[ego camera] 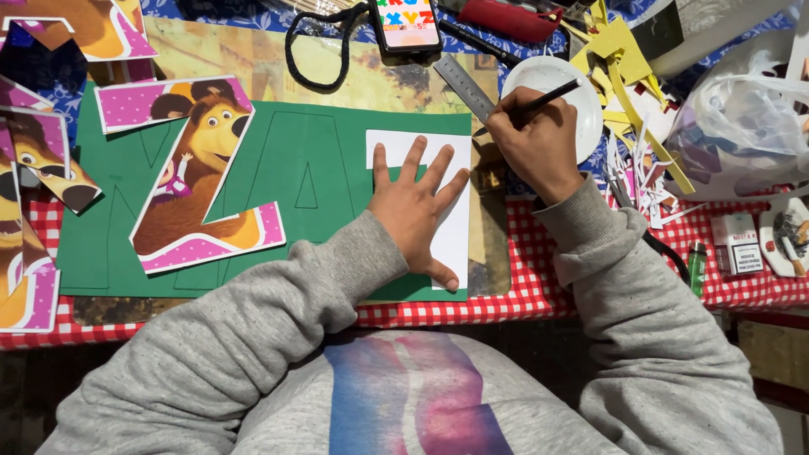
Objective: Trace letter templates onto a green sheet using a pencil.
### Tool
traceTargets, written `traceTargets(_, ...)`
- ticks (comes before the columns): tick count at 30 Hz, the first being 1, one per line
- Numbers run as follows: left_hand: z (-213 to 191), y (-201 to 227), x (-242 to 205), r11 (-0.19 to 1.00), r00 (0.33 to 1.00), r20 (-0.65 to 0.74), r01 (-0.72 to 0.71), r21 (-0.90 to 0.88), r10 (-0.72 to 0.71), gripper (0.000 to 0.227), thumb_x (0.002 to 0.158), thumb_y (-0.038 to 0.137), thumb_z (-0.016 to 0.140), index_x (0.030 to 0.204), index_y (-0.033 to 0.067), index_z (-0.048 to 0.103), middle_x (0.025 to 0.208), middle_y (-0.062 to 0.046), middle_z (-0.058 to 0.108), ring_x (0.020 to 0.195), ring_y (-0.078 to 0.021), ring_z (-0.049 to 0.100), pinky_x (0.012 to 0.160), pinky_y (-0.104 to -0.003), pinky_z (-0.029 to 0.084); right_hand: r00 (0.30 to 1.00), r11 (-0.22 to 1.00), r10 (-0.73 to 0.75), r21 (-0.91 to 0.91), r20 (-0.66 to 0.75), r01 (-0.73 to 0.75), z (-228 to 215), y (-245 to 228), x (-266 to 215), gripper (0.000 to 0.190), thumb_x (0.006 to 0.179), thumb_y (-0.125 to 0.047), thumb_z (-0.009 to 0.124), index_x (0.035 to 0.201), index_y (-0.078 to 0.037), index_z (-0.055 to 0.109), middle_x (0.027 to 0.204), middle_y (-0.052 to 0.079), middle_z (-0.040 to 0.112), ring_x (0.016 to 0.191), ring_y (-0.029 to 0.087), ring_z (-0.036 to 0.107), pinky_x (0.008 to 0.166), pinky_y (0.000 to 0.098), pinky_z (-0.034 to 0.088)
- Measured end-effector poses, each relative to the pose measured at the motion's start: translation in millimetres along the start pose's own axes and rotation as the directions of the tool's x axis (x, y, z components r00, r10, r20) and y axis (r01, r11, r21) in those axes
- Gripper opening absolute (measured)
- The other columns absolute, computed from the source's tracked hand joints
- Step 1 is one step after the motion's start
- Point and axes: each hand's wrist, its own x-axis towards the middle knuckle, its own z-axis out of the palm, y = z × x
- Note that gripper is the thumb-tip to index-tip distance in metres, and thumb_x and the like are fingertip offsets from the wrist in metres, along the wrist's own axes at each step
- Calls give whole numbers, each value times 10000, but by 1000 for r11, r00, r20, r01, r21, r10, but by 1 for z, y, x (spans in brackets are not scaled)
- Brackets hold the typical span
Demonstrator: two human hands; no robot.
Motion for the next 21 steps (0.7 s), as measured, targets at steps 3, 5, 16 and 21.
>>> traceTargets(3, 1, 0, 0, 1000, 1000, -11, 1, 1, -1, 1592, 370, 998, 700, 1621, 202, 121, 1680, -168, 52, 1516, -476, -31, 1063, -848, 16, 999, 995, -11, 100, -31, 14, -1, 2, -3, 101, 949, -33, 656, 914, 32, 726, 742, 61, 703, 639, 91, 637, 572, 253, 491)
traceTargets(5, 0, 0, -1, 1000, 1000, -12, 4, 0, -4, 1594, 366, 1002, 696, 1619, 203, 120, 1679, -165, 51, 1514, -476, -33, 1060, -849, 19, 999, 981, -21, 191, -43, 29, 3, 4, -3, 93, 973, -14, 639, 933, 25, 713, 781, 58, 705, 674, 95, 651, 603, 257, 512)
traceTargets(16, 8, -1, 0, 999, 999, -35, -15, -44, 13, 1588, 422, 956, 730, 1627, 78, 182, 1605, -214, 227, 1473, -493, 108, 1090, -830, 20, 930, 879, -151, 476, 335, -29, 62, -43, 15, 90, 976, -25, 631, 1037, 22, 679, 932, 49, 705, 847, 115, 691, 766, 274, 579)
traceTargets(21, 7, -2, 0, 998, 996, -91, -26, -58, 21, 1449, 419, 935, 756, 1523, 75, 379, 1500, -205, 422, 1401, -460, 332, 1086, -714, 210, 901, 898, -229, 438, 370, 48, 79, -47, 18, 112, 939, -65, 620, 973, 22, 681, 891, 62, 711, 830, 121, 680, 766, 294, 591)
